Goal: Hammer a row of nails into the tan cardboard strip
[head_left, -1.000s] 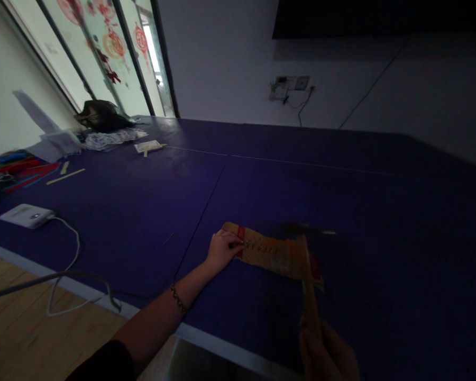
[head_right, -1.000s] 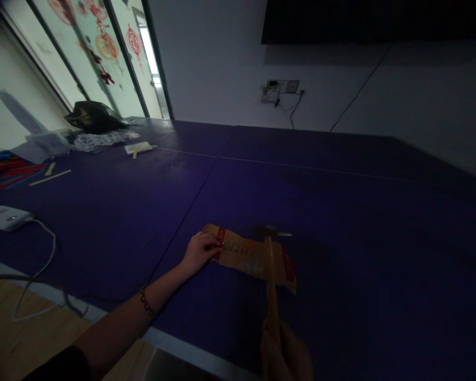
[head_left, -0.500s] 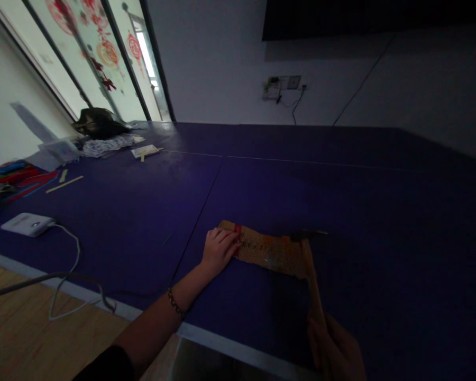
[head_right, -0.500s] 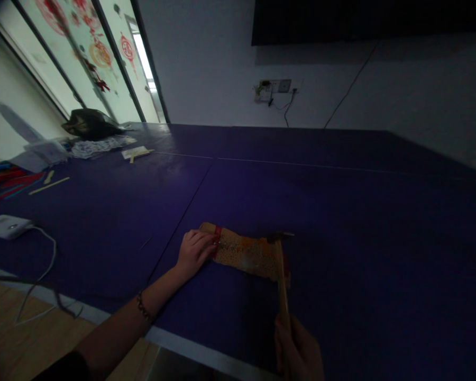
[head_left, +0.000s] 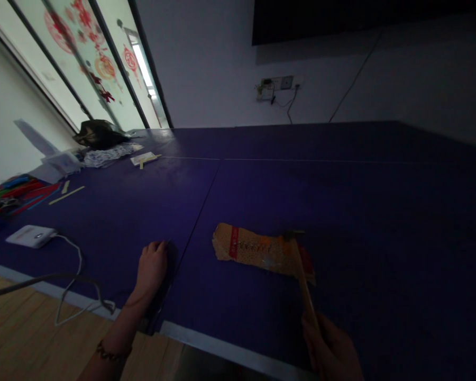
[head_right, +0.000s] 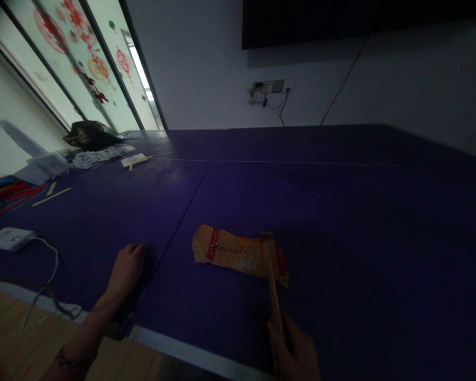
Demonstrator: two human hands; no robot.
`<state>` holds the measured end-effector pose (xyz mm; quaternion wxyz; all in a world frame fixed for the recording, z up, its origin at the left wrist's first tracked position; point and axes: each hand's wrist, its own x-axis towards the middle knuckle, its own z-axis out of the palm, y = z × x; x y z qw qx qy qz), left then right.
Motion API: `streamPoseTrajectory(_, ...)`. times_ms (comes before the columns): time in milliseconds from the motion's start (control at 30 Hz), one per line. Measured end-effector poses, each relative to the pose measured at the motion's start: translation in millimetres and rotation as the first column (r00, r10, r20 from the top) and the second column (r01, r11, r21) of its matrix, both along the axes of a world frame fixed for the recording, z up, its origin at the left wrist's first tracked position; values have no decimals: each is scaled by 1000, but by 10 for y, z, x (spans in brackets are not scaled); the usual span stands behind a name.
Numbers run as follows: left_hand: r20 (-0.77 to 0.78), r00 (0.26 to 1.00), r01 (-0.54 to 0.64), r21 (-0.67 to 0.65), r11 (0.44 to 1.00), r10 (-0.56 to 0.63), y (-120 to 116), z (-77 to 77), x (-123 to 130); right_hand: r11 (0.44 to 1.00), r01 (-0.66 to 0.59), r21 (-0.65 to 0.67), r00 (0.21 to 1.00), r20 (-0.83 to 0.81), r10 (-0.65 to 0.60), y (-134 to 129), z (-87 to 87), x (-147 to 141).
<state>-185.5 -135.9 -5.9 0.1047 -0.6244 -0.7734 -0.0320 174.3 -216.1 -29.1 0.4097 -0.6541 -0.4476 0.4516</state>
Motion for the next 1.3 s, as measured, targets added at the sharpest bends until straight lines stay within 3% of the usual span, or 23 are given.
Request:
streamPoseTrajectory(167,-97,995,-25,-180,983,7,-4,141,-34,1000,-14,-16,999,49,14,10,22,15)
streamPoseTrajectory(333,-84,996,-11,-338,941,-18,120,284,-27,999,-31,-36,998,59,33,35,-84,81)
streamPoseTrajectory(433,-19,1000,7,-379,926,-15,193,333,-77,990,-98,-105,994,37,102,57,-126,132)
streamPoseTrajectory(533,195,980,91,-278,956,-37,247,327,-95,988,-111,-107,992,53,117,72,-103,136)
streamPoseTrajectory(600,454,888,160,-140,977,-80,280,290,-40,990,-104,-99,993,41,109,72,-68,107)
streamPoseTrajectory(700,781,601,213,50,976,-172,338,202,160,995,-61,-80,997,35,64,63,-22,63)
streamPoseTrajectory(800,900,369,242,149,959,-233,412,96,437,993,-73,-89,997,24,76,60,-19,65)
streamPoseTrajectory(900,916,279,253,218,943,-287,493,-2,696,991,-109,-82,994,18,111,64,-53,85)
streamPoseTrajectory(967,906,292,258,234,937,-306,548,-55,831,996,-69,-57,997,26,70,62,-69,75)
streamPoseTrajectory(1100,812,456,281,258,925,-365,645,-118,1008,999,-6,-45,1000,11,6,48,-54,14)
streamPoseTrajectory(1200,712,557,327,286,901,-428,674,-145,1085,998,-16,-63,1000,11,17,48,-41,9)
streamPoseTrajectory(1300,663,596,353,291,889,-454,652,-176,1129,996,-54,-72,998,25,56,62,-59,59)
